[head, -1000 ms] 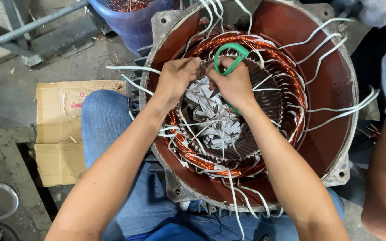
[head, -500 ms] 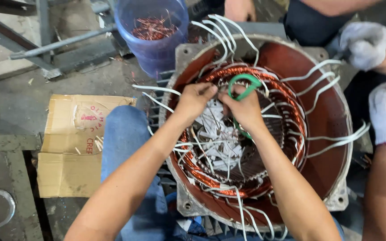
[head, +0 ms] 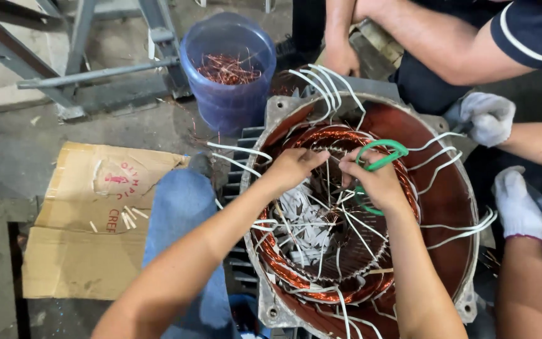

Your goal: Securing copper windings in a motor stator using ties and trimming them with scissors.

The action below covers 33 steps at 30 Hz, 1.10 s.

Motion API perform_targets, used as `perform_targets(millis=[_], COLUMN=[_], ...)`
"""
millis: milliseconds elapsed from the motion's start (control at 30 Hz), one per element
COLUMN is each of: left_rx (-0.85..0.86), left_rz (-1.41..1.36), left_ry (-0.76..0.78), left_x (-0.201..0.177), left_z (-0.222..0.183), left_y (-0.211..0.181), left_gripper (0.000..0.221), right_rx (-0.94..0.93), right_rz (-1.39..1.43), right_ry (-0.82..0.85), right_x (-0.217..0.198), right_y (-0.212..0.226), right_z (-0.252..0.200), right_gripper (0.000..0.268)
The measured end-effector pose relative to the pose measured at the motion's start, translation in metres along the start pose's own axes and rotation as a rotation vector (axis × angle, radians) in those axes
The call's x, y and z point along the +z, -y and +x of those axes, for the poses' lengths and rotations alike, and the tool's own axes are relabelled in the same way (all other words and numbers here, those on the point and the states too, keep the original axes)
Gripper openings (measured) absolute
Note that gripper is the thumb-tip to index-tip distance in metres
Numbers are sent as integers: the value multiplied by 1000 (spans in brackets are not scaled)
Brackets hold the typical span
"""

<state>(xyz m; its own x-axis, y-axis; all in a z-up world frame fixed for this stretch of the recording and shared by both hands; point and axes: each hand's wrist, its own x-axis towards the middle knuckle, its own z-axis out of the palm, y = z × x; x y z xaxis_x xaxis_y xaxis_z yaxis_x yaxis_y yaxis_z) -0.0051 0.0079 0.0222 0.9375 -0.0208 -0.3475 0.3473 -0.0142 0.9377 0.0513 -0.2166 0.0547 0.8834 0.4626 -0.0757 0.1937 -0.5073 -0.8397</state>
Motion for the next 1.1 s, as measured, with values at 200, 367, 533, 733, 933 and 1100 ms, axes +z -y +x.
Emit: perform_targets(millis=[200,367,533,733,933,1100], left_rx=[211,545,684,569,360,506], left_rz=[153,775,989,792,570,557], left_ry=[168,139,216,129,14,-61], left_x=[-22,-36,-13,-16,-25,-19], left_z=[38,8,18,34,70,89], left_y=[17,-35,-10,-18,-23,-34], left_gripper=[37,52,56,31,38,38], right_rx=[-27,-22,-28,-45,-10,194], right_rz=[-28,261,289,250,205,265], right_ry=[-89,-223,-229,-229,-196,-191], right_x=[-14,-16,-14,-9,11,11], right_y=[-8,-21,-26,-24,-16,3], right_z=[-8,-2,-3,1,-7,-4], right_gripper=[24,27,24,19,18,12])
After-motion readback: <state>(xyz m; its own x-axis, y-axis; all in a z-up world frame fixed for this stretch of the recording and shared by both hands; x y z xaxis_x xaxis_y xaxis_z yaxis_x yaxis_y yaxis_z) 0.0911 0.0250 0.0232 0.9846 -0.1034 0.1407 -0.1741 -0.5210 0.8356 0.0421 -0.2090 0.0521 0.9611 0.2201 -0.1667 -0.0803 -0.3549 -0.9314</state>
